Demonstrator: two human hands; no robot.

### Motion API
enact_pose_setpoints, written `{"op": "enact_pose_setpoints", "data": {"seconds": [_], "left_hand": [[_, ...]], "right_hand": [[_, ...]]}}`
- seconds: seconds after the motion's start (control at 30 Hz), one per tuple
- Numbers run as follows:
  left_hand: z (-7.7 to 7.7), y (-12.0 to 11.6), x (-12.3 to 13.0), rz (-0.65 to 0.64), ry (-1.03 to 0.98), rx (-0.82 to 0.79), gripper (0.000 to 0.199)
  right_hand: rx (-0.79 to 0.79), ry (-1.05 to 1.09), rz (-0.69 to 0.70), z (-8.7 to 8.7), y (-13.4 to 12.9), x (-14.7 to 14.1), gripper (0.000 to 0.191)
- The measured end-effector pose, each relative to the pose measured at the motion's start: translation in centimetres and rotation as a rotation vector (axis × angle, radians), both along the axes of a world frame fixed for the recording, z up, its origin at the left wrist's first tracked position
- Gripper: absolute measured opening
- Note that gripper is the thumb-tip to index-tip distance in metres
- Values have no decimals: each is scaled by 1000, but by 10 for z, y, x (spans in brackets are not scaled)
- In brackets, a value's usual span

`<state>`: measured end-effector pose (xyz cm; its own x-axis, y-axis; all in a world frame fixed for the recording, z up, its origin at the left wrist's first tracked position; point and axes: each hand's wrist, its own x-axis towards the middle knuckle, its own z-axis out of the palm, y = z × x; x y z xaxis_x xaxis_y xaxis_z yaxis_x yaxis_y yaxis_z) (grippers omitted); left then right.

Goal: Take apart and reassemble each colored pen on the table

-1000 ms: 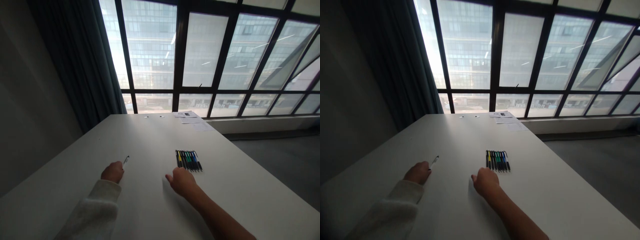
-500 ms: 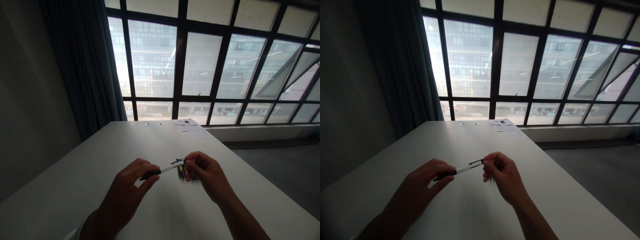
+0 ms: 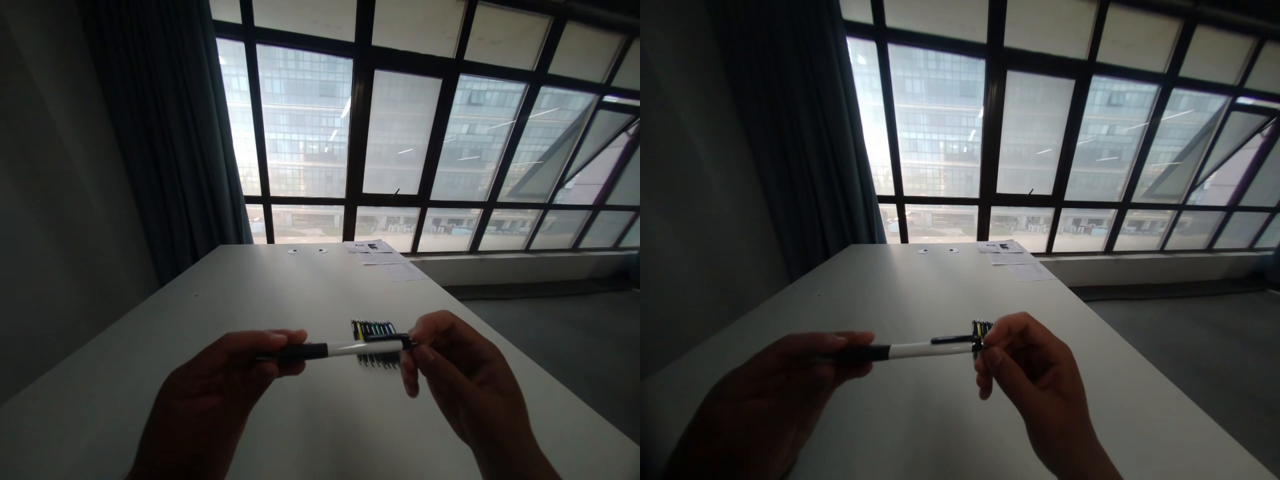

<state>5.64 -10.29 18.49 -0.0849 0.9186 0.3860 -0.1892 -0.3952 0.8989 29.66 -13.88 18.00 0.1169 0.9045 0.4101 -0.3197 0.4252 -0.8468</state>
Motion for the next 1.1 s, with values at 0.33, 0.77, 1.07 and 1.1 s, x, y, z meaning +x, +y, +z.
{"op": "enact_pose_setpoints", "data": {"seconds": [0.33,0.77,1.07,1.1], "left_hand": [[6,-6,-4,189,357,365,10],[16,-17,5,168,396,196,49],[13,-12,0,99,440,258,52],[12,-11,-1,91,455,260,52]], "right_hand": [[13,76,-36,3,-6,-9,11],[115,-387,-488,3,-6,-19,26],[199,-477,-510,0,-4,-14,25],[193,-466,-521,-1,-4,-15,26]]}}
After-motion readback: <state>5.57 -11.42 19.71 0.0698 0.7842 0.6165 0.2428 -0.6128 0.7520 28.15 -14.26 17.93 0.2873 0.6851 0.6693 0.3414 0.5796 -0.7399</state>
